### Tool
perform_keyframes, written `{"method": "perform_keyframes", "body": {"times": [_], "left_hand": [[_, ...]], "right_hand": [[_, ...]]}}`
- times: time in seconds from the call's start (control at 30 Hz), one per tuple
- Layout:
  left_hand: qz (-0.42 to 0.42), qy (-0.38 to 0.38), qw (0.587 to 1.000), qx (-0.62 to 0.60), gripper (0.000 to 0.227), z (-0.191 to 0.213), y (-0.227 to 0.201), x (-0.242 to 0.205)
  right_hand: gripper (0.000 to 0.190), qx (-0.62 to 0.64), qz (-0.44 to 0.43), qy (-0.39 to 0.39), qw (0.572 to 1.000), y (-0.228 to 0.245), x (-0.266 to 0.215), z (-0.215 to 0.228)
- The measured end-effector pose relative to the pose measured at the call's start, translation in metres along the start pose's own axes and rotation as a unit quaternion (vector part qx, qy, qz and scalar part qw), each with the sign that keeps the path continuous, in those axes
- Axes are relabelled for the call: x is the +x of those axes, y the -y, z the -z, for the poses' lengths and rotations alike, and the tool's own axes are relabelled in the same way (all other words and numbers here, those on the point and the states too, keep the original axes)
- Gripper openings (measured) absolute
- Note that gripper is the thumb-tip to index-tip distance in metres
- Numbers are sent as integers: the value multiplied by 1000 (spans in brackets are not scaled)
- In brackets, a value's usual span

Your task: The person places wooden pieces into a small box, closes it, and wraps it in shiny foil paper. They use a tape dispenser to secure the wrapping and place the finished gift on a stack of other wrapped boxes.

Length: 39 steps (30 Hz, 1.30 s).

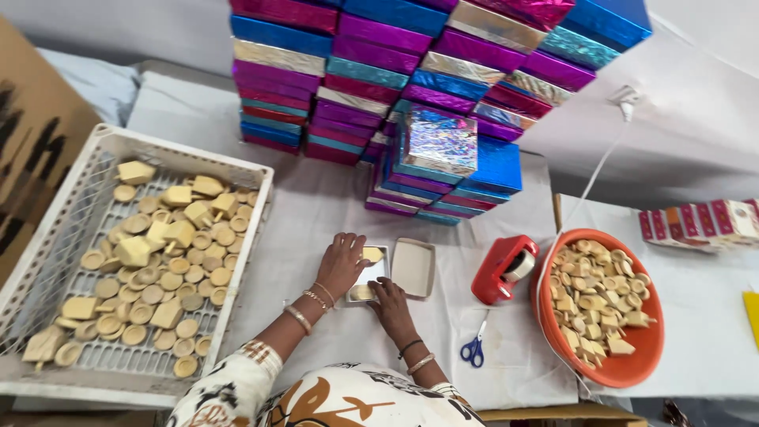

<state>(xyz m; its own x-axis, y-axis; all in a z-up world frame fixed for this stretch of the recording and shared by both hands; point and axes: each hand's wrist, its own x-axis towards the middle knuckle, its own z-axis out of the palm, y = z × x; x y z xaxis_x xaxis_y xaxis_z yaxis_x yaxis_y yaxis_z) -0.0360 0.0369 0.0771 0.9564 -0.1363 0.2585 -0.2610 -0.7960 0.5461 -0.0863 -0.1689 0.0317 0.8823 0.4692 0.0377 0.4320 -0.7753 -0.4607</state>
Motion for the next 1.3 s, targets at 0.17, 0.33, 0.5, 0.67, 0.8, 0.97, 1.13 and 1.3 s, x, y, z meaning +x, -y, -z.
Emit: {"method": "perform_keyframes", "body": {"times": [0.17,0.33,0.5,0.67,0.8,0.97,1.13,1.3], "left_hand": [[34,-154,986,-63,25,91,29,-26],[190,-226,953,-64,9,157,124,-62],[239,-65,967,64,39,152,209,-92],[193,10,971,140,44,145,188,-83],[218,-27,968,125,22,134,206,-87],[313,-165,930,-96,17,120,258,-107],[332,-245,806,-424,24,143,253,-112],[235,-94,958,133,39,146,236,-120]], "right_hand": [[56,-4,2,0,1000,1,0,-1],[67,40,-15,-39,998,15,-6,19],[62,87,-72,-59,992,7,-18,20],[58,95,-90,-67,989,5,-31,22],[56,98,-102,-76,987,0,-45,21],[56,96,-141,-97,981,-14,-65,18],[56,128,-185,-116,967,-31,-75,7],[55,148,-191,-135,961,-36,-76,2]]}}
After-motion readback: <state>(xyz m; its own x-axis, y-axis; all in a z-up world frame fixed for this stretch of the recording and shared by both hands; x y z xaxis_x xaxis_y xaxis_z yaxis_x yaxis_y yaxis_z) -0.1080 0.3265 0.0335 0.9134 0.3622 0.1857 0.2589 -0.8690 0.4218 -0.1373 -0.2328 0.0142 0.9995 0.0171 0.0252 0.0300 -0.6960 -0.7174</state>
